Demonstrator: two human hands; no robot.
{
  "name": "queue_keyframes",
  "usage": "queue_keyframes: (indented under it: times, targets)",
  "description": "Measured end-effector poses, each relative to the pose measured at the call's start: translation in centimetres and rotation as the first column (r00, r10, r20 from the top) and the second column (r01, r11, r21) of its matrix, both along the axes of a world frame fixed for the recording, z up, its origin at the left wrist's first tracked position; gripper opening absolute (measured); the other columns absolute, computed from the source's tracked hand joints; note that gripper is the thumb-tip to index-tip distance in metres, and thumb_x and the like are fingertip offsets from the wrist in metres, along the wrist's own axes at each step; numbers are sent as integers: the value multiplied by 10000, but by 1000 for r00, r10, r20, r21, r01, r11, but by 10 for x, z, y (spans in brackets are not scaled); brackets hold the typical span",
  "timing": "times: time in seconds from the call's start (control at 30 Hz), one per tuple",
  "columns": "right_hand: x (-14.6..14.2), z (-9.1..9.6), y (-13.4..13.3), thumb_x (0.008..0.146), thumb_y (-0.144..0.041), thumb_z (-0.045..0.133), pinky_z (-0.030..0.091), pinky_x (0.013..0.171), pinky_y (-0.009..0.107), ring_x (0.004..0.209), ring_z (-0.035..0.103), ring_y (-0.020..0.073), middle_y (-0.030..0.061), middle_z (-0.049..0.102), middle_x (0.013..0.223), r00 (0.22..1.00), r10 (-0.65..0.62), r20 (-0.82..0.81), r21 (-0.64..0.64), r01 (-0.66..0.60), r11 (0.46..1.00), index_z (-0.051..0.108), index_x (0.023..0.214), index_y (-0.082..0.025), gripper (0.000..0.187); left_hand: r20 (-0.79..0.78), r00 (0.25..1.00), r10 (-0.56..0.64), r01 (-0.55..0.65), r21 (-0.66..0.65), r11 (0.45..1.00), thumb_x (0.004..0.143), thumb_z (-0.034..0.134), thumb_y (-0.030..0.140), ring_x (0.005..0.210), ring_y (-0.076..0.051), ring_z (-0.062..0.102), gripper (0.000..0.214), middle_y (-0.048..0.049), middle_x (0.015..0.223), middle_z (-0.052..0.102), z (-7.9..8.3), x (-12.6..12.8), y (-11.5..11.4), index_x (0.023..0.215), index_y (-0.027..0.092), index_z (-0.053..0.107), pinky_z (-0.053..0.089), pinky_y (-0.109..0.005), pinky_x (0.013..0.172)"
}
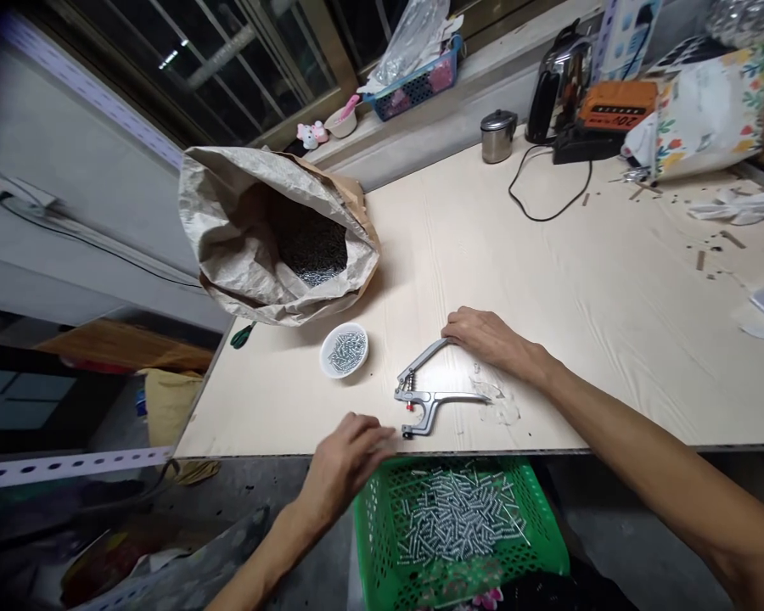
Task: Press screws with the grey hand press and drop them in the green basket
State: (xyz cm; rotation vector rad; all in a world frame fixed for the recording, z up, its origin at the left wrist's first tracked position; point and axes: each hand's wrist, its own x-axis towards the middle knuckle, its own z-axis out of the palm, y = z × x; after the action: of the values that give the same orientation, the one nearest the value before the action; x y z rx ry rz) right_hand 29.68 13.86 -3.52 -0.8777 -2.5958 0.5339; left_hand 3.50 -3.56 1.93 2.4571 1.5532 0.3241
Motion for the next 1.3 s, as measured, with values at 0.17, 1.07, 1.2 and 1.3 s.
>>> queue_keyframes:
  times: [0.17,1.07,1.2,1.3]
  targets:
    - [-6,-6,-2,970,-193,346,377,615,279,836,534,179,55,623,845,999,-39,37,63,37,997,643,881,-204,311,-72,922,381,-363,187,913,902,535,240,853,-196,558,172,-62,859,637,5,-38,58,918,184,697,469,-296,738]
    - [-15,9,-32,960,-209,373,412,730,331,867,500,206,84,617,921,979,-204,29,167,196,966,644,924,-178,275,280,722,632,-423,-544,725,743,574,393,572,-149,569,257,-30,672,651,7,-5,44,752,158,677,439,-251,529]
    - [-14,9,-65,967,-251,379,383,697,320,793,498,184,70,598,840,994,-78,79,38,75,996,633,821,-179,302,281,791,543,-377,-476,795,754,575,349,729,-178,621,218,-56,794,702,-6,14,27,741,174,705,447,-273,658]
    - [-13,0,-82,937,-255,455,365,702,321,837,487,194,68,587,899,997,-38,69,22,37,999,620,884,-183,188,257,809,529,-354,-505,787,760,566,330,707,-170,613,216,-49,761,697,-12,22,29,731,176,714,430,-269,657]
